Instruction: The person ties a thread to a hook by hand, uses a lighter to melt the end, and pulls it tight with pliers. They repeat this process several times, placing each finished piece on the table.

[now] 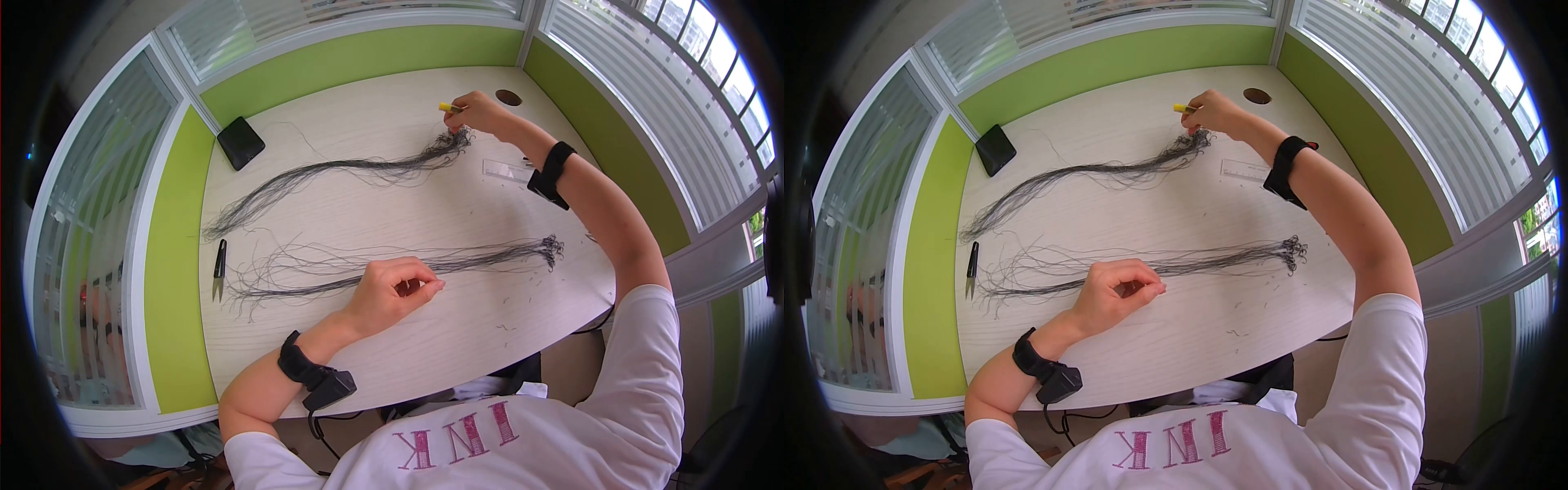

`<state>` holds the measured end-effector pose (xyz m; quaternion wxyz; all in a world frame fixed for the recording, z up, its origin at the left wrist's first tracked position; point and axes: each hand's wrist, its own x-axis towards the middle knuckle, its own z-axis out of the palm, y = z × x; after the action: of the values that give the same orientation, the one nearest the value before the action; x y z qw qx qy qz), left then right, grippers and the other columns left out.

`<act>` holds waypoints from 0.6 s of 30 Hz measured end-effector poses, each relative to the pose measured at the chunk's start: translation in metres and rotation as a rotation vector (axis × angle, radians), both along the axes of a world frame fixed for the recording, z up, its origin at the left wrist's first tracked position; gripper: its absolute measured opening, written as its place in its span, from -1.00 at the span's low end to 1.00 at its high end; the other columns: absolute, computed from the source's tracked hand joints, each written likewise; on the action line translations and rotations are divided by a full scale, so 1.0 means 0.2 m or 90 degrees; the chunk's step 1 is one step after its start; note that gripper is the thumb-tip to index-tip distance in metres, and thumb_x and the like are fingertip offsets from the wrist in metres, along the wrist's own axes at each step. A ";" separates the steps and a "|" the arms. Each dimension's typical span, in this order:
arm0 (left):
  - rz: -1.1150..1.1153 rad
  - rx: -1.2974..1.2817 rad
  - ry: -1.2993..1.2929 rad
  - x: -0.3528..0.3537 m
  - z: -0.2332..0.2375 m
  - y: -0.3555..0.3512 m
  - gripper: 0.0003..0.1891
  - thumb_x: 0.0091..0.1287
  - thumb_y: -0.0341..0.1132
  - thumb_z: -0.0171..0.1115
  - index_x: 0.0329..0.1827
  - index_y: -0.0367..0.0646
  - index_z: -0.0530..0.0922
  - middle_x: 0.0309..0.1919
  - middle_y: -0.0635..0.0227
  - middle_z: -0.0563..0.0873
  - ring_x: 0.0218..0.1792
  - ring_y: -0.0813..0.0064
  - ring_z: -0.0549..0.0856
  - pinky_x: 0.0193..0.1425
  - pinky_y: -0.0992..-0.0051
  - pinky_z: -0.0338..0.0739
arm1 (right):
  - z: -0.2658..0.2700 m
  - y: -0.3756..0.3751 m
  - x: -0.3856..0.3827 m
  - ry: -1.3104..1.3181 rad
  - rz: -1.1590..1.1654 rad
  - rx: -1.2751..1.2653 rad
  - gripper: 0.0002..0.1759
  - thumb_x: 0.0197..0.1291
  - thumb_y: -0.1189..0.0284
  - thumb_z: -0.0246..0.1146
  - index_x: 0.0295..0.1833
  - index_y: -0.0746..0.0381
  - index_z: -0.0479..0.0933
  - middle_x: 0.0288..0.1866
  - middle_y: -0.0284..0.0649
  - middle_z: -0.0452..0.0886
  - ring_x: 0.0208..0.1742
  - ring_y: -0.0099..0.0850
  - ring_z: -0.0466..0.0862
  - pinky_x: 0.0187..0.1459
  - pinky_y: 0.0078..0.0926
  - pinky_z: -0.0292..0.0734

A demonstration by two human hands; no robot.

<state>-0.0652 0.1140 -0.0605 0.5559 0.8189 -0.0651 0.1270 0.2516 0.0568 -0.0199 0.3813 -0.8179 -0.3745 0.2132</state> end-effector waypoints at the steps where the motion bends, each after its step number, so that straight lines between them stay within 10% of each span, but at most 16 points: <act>1: 0.000 0.000 0.000 0.00 0.00 0.00 -0.94 0.18 -0.47 0.26 -0.41 -0.29 0.62 -0.49 0.41 0.66 -0.60 0.79 0.49 -0.59 0.77 0.33 | 0.01 -0.01 -0.02 -0.008 -0.002 -0.002 -0.77 -0.12 0.38 0.34 -0.31 0.27 0.64 -0.47 -0.29 0.58 -0.46 -0.49 0.50 -0.35 -0.53 0.38; 8: 0.000 0.002 -0.001 0.00 0.00 0.00 -0.94 0.18 -0.47 0.26 -0.41 -0.28 0.62 -0.50 0.41 0.65 -0.60 0.79 0.50 -0.58 0.77 0.33 | 0.16 -0.03 -0.12 -0.089 -0.009 -0.251 -0.72 -0.05 0.28 0.35 -0.30 0.27 0.66 -0.53 -0.31 0.56 -0.53 -0.51 0.45 -0.49 -0.57 0.33; 18: 0.002 0.009 0.010 0.00 0.00 0.00 -0.93 0.17 -0.46 0.27 -0.42 -0.28 0.62 -0.50 0.41 0.66 -0.60 0.78 0.50 -0.58 0.76 0.34 | -0.05 0.07 -0.01 -0.228 0.005 -0.125 -0.59 -0.28 0.23 0.44 -0.35 0.33 0.64 -0.50 -0.13 0.61 -0.50 -0.32 0.61 -0.45 -0.41 0.51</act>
<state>-0.0656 0.1139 -0.0599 0.5507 0.8237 -0.0603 0.1207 0.2489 0.0710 -0.0308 0.2258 -0.8747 -0.4169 0.1012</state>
